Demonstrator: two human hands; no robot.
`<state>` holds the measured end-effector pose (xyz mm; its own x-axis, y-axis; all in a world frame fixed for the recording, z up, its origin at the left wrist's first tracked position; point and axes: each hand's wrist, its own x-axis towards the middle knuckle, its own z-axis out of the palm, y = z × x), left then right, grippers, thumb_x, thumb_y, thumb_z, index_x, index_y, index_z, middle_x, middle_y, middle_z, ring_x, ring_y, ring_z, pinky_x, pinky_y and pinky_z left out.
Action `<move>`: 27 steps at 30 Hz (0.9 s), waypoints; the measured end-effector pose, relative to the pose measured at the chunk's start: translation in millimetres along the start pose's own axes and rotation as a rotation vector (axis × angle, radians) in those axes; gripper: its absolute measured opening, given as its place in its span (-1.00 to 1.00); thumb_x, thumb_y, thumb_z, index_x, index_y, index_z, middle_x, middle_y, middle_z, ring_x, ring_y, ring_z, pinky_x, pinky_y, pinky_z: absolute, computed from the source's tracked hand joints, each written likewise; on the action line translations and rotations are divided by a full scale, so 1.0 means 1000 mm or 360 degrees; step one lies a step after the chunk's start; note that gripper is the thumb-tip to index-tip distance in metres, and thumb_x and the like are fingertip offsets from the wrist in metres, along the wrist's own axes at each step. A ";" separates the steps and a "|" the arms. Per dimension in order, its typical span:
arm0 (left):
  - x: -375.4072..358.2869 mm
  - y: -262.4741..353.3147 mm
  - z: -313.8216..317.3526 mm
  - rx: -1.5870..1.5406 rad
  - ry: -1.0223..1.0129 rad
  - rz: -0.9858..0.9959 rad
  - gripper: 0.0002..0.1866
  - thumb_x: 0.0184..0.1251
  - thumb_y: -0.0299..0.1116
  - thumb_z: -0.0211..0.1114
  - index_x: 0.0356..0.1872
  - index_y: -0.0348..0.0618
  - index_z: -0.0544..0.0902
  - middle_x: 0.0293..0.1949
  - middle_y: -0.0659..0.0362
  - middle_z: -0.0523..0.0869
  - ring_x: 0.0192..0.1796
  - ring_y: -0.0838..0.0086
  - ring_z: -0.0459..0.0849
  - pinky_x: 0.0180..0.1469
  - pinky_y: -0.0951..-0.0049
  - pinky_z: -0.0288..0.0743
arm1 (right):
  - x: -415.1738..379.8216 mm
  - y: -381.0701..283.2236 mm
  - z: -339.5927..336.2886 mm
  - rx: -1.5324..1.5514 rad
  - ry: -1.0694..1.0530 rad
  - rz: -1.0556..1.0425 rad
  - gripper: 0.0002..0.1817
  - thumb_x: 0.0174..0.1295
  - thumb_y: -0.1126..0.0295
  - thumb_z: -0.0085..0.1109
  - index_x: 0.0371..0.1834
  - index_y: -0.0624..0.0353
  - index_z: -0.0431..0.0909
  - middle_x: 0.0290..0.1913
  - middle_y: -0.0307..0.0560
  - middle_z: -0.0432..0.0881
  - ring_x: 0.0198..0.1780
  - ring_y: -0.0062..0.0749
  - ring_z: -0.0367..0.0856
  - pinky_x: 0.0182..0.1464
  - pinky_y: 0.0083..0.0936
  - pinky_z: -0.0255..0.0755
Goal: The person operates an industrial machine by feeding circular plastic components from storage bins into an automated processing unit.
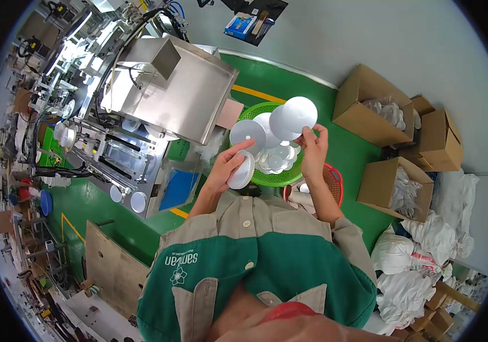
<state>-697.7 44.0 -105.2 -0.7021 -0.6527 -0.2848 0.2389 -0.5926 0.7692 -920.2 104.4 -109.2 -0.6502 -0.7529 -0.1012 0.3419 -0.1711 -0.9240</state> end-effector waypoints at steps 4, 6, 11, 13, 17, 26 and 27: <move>0.002 -0.001 -0.001 -0.0031 -0.0013 0.0002 -0.60 0.37 -0.47 0.05 0.23 -0.17 0.41 -0.08 0.25 0.61 -0.26 0.69 0.57 -0.20 0.63 0.51 | 0.003 -0.002 -0.007 0.0088 0.0058 -0.0052 -0.79 0.33 0.34 0.00 -0.09 0.17 0.26 -0.29 -0.13 0.55 -0.30 -0.50 0.55 -0.17 -0.49 0.49; 0.003 -0.002 -0.003 -0.0048 -0.0054 0.0030 -0.60 0.37 -0.46 0.05 0.24 -0.16 0.41 -0.13 0.23 0.63 -0.27 0.64 0.59 -0.21 0.60 0.53 | 0.004 0.000 -0.009 0.0083 0.0040 -0.0038 -0.81 0.37 0.31 -0.06 -0.10 0.15 0.26 -0.26 -0.13 0.53 -0.29 -0.50 0.55 -0.16 -0.47 0.48; 0.003 0.000 -0.002 -0.0030 -0.0056 0.0044 -0.58 0.37 -0.37 0.10 0.24 -0.15 0.41 -0.29 0.21 0.65 -0.34 0.57 0.63 -0.28 0.58 0.55 | 0.003 0.001 -0.008 0.0168 -0.0006 -0.0004 -0.80 0.40 0.25 -0.13 -0.09 0.12 0.24 -0.23 -0.15 0.52 -0.25 -0.51 0.53 -0.12 -0.49 0.41; 0.002 0.002 0.003 0.0027 -0.0051 0.0062 -0.54 0.39 -0.32 0.06 0.27 -0.26 0.33 -0.34 0.27 0.61 -0.38 0.66 0.59 -0.25 0.60 0.60 | 0.002 0.001 -0.009 0.0159 -0.0002 -0.0005 -0.80 0.40 0.25 -0.13 -0.10 0.11 0.24 -0.22 -0.16 0.52 -0.25 -0.51 0.53 -0.14 -0.50 0.40; 0.005 -0.002 -0.003 -0.0048 -0.0067 0.0033 -0.58 0.36 -0.33 0.12 0.22 -0.16 0.42 -0.29 0.23 0.64 -0.36 0.60 0.62 -0.31 0.61 0.54 | 0.003 0.003 -0.007 0.0152 -0.0007 0.0004 -0.81 0.39 0.25 -0.11 -0.09 0.10 0.23 -0.22 -0.17 0.53 -0.26 -0.52 0.54 -0.16 -0.53 0.41; 0.042 -0.076 -0.039 0.0052 0.0006 0.0039 -0.53 0.26 -0.21 0.24 0.15 -0.21 0.49 -0.06 0.25 0.60 -0.05 0.56 0.53 0.05 0.49 0.41 | 0.036 0.083 -0.065 -0.0255 0.0274 0.0145 -0.89 0.26 0.39 -0.10 -0.25 0.18 0.30 -0.43 -0.25 0.35 -0.47 -0.59 0.37 -0.50 -0.60 0.31; 0.057 -0.101 -0.055 0.0071 -0.0059 0.0048 -0.57 0.28 -0.23 0.23 0.13 -0.21 0.51 -0.05 0.25 0.60 -0.04 0.57 0.53 0.04 0.50 0.41 | 0.036 0.079 -0.063 -0.0214 0.0069 0.0155 -0.92 0.25 0.40 -0.11 -0.32 0.15 0.30 -0.46 -0.26 0.37 -0.51 -0.60 0.38 -0.53 -0.61 0.32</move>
<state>-724.7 40.5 -230.3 -0.7197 -0.6515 -0.2401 0.2309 -0.5507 0.8021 -959.6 103.5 -209.0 -0.6483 -0.7331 -0.2059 0.3129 -0.0100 -0.9497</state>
